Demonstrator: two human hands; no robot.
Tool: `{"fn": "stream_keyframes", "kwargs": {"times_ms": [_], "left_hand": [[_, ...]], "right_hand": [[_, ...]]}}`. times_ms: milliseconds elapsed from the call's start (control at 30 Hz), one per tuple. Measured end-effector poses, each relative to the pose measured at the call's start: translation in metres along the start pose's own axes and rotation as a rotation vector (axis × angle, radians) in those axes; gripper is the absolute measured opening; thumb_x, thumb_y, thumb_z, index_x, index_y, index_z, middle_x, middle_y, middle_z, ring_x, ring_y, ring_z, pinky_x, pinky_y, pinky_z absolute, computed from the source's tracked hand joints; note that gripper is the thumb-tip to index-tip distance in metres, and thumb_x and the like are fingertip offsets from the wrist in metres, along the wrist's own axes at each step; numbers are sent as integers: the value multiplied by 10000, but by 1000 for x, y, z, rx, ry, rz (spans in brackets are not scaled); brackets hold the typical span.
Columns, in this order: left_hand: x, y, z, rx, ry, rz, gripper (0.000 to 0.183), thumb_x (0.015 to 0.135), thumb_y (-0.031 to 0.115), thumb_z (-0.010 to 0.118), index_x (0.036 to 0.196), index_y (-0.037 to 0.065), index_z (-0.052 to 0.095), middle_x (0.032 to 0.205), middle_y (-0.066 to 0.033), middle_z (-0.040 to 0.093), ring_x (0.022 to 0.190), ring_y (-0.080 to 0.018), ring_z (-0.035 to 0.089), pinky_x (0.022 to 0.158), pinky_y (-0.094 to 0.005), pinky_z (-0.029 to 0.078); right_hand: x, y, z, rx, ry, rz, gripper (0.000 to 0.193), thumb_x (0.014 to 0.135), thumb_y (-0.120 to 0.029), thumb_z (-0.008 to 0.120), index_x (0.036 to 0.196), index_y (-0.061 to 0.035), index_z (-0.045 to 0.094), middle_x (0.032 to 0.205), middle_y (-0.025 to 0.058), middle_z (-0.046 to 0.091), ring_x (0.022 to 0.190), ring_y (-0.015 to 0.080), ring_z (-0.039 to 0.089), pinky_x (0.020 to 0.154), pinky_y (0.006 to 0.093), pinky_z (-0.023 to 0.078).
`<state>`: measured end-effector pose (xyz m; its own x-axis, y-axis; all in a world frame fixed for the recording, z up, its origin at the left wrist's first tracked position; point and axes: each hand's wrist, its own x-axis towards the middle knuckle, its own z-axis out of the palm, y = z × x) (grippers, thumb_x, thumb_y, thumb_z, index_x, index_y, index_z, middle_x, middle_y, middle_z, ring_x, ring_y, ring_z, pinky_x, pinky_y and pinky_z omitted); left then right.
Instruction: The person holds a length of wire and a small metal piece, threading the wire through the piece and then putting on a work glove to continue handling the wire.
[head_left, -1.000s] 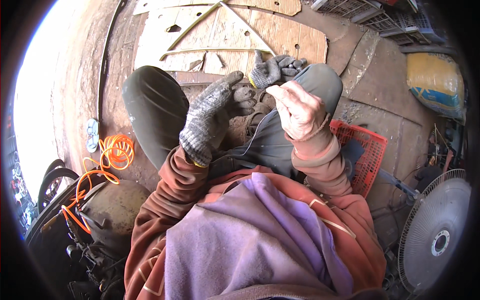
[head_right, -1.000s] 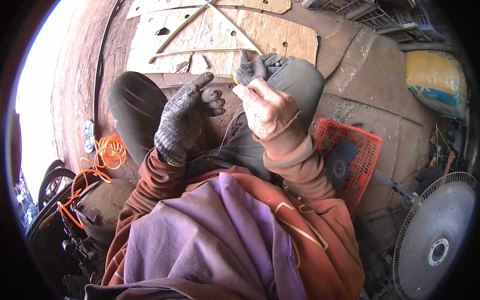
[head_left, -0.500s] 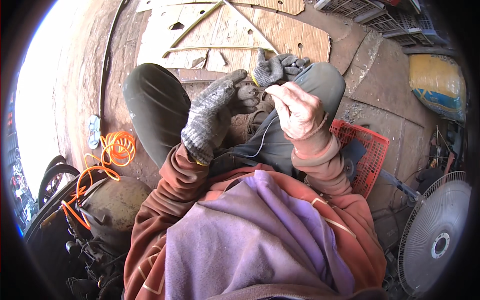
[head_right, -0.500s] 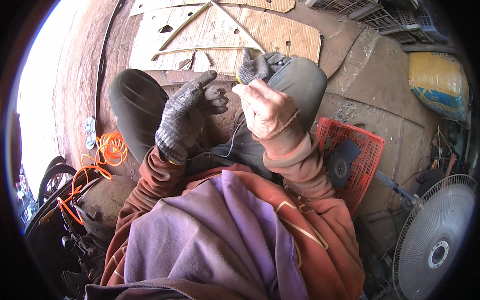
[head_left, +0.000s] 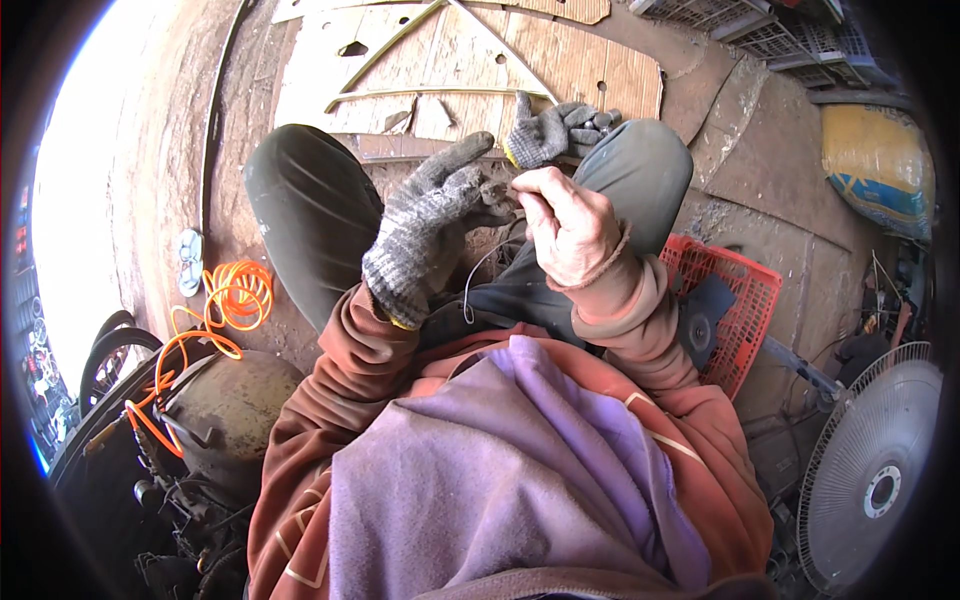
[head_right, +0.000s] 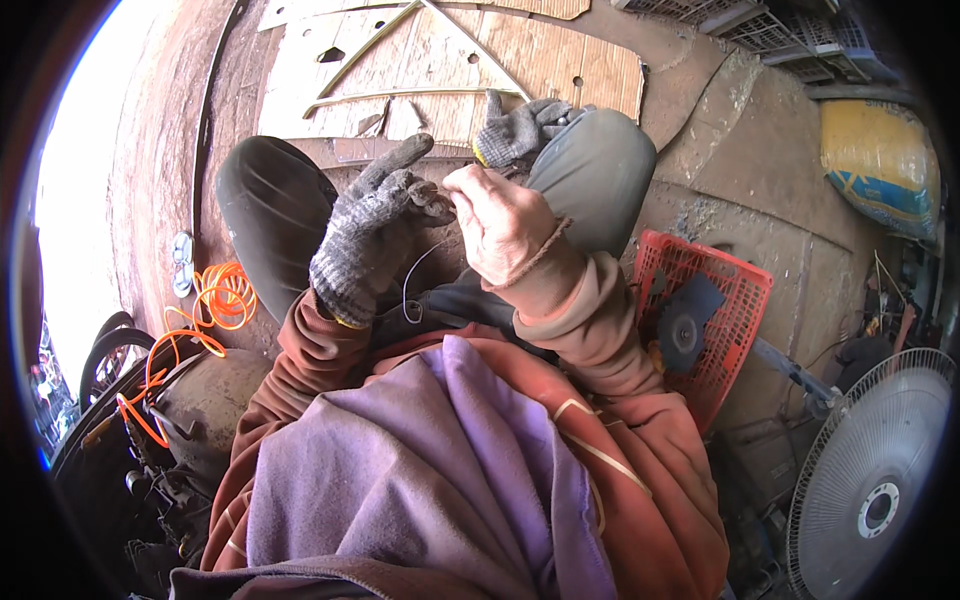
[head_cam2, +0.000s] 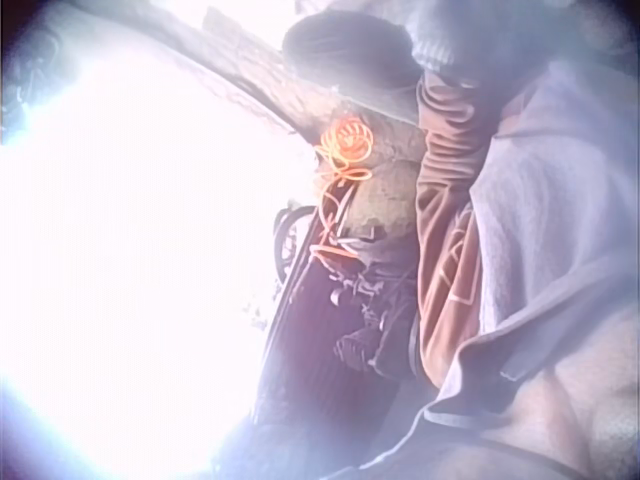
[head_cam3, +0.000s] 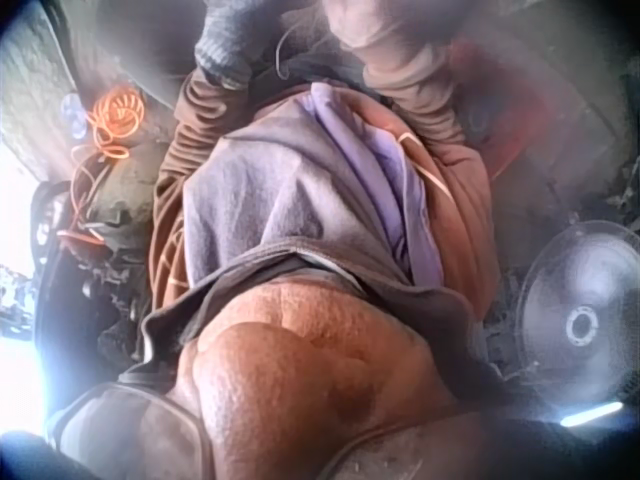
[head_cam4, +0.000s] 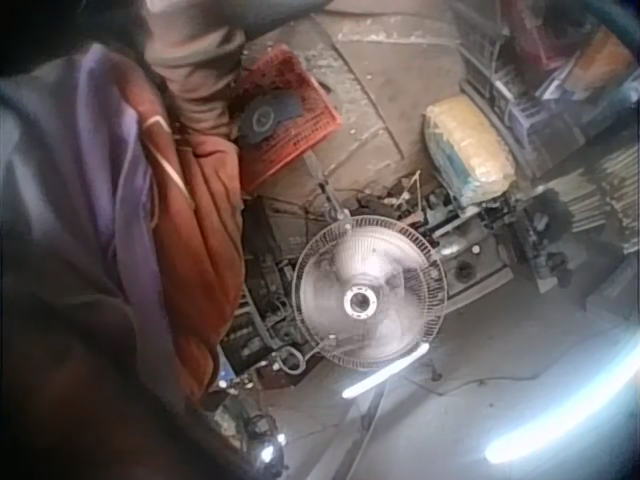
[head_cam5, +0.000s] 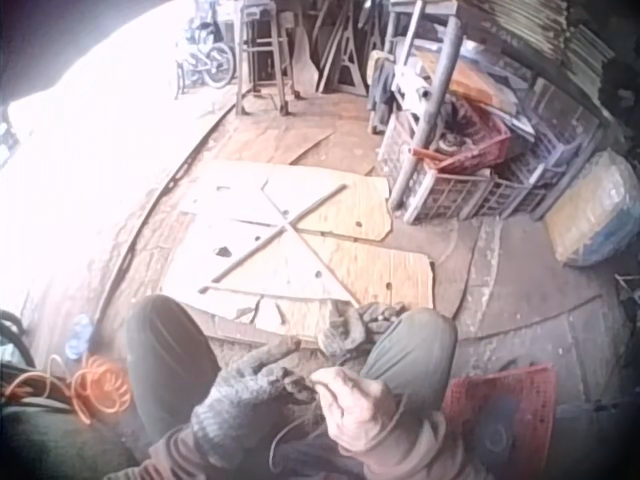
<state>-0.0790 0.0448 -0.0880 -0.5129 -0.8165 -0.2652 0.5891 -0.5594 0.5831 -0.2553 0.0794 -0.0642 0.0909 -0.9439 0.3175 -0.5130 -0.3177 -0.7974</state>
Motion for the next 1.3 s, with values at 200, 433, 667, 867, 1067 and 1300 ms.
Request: {"fn": "stream_keyframes", "kwargs": {"times_ms": [200,433,667,867,1067,1300], "left_hand": [[-1,-1,3,34,47,-51,609,859,111,689,1378,-65,423,1030,-127,662,896,-214,655,841,-381,536],[1,-5,1,210,145,-46,612,827,97,723,1351,-75,457,1085,-122,670,929,-198,652,852,-327,522],[-5,5,13,367,214,-107,537,863,81,691,1333,-78,487,1074,-131,675,918,-187,661,841,-287,523],[-6,0,8,434,249,-25,430,911,79,641,1298,-70,531,1053,-142,680,932,-184,666,854,-304,530],[-11,10,10,258,310,-155,456,903,95,647,1317,-48,520,1031,-138,667,974,-212,650,885,-364,519],[-7,10,-15,-35,119,-87,532,901,97,640,1369,-54,439,985,-120,646,870,-235,640,831,-409,521]], "right_hand": [[-6,1,7,-13,-19,-12,182,913,67,506,1066,-12,564,773,125,613,569,214,621,528,319,484],[-6,-14,8,-78,-147,29,326,918,19,553,1230,-18,465,849,202,633,746,371,669,625,399,505],[-14,-1,20,18,11,78,239,916,15,574,1128,-30,473,837,197,612,732,374,658,609,393,500],[-7,8,17,-151,-31,8,202,913,-5,587,1075,-74,487,825,152,608,717,352,651,594,373,496],[15,-11,-10,438,286,13,82,1015,-49,442,1052,5,492,957,201,683,620,90,567,570,199,467],[21,-20,-40,894,296,240,69,1035,-91,409,1077,-55,451,743,176,651,444,70,424,400,189,328]]}}
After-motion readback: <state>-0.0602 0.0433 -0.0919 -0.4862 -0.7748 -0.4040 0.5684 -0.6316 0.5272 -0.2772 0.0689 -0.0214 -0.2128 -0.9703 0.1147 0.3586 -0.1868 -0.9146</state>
